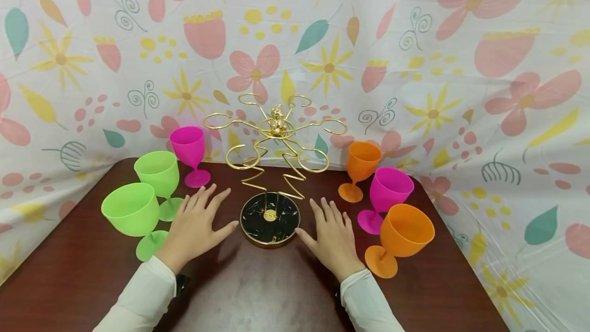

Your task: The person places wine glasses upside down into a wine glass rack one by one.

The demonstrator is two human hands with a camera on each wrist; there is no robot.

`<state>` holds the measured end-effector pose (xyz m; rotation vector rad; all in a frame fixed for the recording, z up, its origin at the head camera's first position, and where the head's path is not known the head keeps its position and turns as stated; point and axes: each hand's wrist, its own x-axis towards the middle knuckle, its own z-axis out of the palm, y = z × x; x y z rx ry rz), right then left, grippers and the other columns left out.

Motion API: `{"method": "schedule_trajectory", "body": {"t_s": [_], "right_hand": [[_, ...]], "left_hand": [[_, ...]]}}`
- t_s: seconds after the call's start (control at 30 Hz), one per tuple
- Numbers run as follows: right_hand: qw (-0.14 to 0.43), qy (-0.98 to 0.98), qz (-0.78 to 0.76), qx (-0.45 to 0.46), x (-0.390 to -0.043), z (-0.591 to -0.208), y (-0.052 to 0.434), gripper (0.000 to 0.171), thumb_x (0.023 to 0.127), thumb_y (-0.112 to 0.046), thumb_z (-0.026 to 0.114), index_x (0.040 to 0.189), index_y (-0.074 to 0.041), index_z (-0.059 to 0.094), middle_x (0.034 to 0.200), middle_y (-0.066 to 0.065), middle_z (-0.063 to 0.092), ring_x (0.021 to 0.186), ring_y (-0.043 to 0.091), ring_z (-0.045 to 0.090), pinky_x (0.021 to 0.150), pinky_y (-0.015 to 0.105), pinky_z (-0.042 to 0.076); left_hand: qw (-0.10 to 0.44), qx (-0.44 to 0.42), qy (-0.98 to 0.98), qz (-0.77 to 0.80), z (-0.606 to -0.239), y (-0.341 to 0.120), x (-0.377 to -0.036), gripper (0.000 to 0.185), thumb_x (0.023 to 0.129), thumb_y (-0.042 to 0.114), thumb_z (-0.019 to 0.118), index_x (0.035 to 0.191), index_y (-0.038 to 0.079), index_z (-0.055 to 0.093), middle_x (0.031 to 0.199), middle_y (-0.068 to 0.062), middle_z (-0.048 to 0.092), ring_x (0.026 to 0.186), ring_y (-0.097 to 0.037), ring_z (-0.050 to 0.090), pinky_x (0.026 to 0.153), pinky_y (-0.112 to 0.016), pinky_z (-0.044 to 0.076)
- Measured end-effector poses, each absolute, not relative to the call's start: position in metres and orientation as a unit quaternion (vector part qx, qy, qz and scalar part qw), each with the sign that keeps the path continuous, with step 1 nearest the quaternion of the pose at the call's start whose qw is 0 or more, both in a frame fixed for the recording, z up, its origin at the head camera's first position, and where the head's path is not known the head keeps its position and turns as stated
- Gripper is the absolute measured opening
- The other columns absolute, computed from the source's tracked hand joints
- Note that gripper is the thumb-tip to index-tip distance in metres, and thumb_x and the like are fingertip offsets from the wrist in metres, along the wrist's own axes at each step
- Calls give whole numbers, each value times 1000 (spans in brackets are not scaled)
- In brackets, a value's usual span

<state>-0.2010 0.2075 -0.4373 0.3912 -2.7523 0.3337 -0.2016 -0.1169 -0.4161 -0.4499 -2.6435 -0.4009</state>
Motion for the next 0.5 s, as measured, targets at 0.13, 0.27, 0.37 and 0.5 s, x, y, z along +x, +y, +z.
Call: {"method": "schedule_trajectory", "body": {"t_s": [0.13, 0.27, 0.37, 0.5], "right_hand": [[171, -968, 118, 141, -202, -437, 207, 81, 86, -59, 65, 149, -15, 41, 150, 17, 40, 138, 37, 34, 106, 64, 26], [174, -968, 116, 141, -202, -436, 207, 80, 86, -59, 65, 148, -15, 42, 149, 17, 41, 138, 36, 34, 106, 63, 26], [171, -969, 115, 137, -202, -436, 207, 79, 86, -59, 65, 148, -14, 42, 149, 16, 41, 138, 36, 35, 106, 63, 27], [168, -970, 117, 134, -201, -435, 208, 78, 87, -58, 65, 147, -12, 44, 147, 16, 43, 136, 36, 38, 105, 63, 29]], "left_hand": [[221, -165, -947, -164, -395, -118, -190, 77, 83, 62, 63, 147, 23, 44, 146, -17, 43, 137, -39, 35, 109, -61, 24], [250, -167, -938, -172, -376, -121, -180, 77, 82, 59, 66, 146, 21, 45, 144, -18, 45, 136, -39, 37, 109, -60, 24], [281, -165, -930, -172, -363, -127, -175, 76, 82, 57, 67, 144, 20, 48, 142, -17, 48, 133, -38, 41, 107, -62, 27], [314, -149, -922, -168, -345, -141, -169, 74, 81, 54, 69, 141, 17, 51, 135, -17, 53, 125, -39, 48, 103, -65, 28]]}}
